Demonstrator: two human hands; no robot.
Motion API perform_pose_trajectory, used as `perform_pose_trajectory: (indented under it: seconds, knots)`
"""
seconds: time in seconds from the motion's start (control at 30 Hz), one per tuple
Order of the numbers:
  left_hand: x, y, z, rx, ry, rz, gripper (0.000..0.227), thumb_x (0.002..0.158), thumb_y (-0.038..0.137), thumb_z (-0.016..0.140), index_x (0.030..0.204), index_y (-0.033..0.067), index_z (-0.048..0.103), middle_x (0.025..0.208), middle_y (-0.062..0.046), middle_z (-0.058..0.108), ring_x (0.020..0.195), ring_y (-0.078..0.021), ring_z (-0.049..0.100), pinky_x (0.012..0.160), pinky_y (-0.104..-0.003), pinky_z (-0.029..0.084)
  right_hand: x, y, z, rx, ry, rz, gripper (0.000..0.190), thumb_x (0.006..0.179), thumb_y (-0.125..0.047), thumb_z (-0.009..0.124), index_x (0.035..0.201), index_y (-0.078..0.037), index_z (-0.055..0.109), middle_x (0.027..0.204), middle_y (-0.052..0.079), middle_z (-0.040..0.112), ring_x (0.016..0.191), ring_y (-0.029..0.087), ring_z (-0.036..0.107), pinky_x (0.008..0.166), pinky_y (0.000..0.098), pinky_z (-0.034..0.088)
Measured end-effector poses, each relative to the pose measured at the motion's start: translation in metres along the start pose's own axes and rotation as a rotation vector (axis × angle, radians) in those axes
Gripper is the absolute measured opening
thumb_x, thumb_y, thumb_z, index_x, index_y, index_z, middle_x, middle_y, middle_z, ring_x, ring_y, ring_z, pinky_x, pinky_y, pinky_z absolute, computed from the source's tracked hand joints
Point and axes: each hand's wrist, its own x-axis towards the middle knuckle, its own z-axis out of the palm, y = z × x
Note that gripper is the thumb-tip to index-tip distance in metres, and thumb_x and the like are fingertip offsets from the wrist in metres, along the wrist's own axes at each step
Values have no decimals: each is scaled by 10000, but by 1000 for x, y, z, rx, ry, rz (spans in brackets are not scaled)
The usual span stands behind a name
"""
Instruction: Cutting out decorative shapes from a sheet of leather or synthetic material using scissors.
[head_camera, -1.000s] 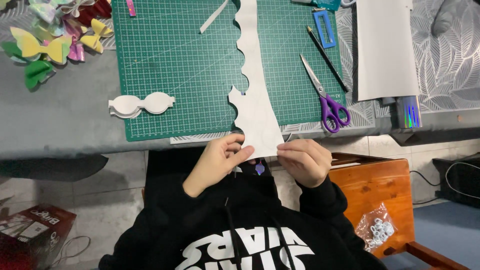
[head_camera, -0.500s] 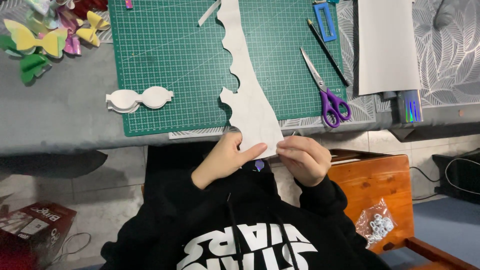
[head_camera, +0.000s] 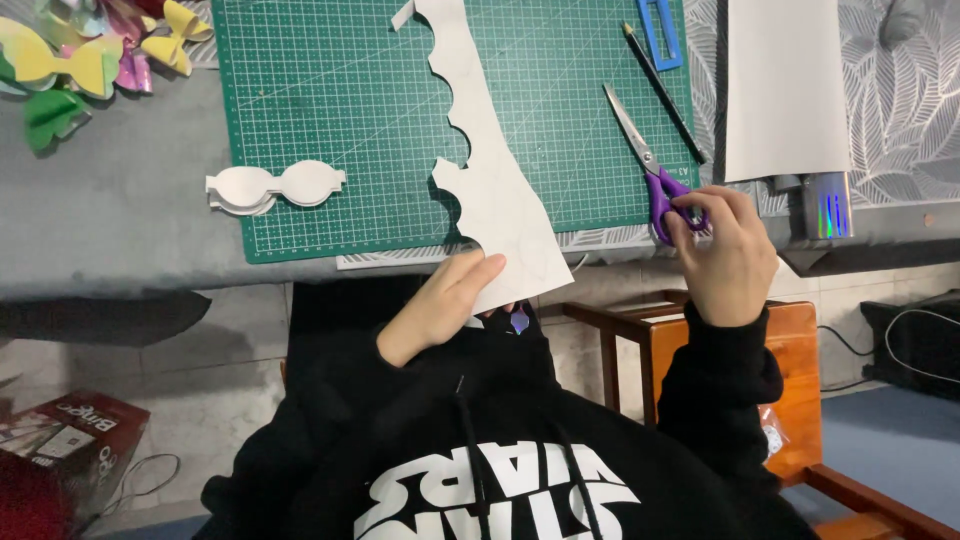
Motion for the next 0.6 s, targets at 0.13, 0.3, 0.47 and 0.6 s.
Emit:
perform_pose_trajectory:
  seconds: [0.13, 0.3, 0.47, 0.6]
  knots:
    - [0, -21, -5, 249, 64, 48, 436, 1116, 275, 580, 843, -47, 470, 753, -76, 481, 716, -137, 465, 647, -293, 444, 15, 1, -14, -131, -29, -131, 246, 915, -172, 842, 1118, -126, 711, 1155, 39, 688, 1013, 271, 687, 843, 383, 539]
    - [-4, 24, 4, 163, 31, -117, 321, 974, 235, 694, 861, -12, 522, 739, -40, 610, 649, -73, 621, 547, -252, 501, 33, 6, -18, -182, -372, -63, 513, 871, -227, 833, 1334, -115, 643, 1077, 30, 701, 813, 225, 719, 614, 381, 512]
    - [-7, 34, 5, 178, 75, -29, 308, 953, 230, 707, 878, -18, 539, 788, -38, 654, 666, -83, 658, 567, -254, 531, 35, -2, -22, -183, -323, -148, 405, 848, -253, 837, 1192, -106, 682, 1066, 53, 700, 755, 210, 720, 600, 351, 520]
    - [-6, 42, 7, 295, 143, -52, 326, 927, 249, 736, 871, -24, 568, 737, -63, 681, 640, -100, 696, 556, -263, 538, 7, -12, -16, 399, -268, 25, 316, 935, -194, 807, 1134, -29, 625, 1082, 96, 669, 769, 151, 683, 615, 271, 558]
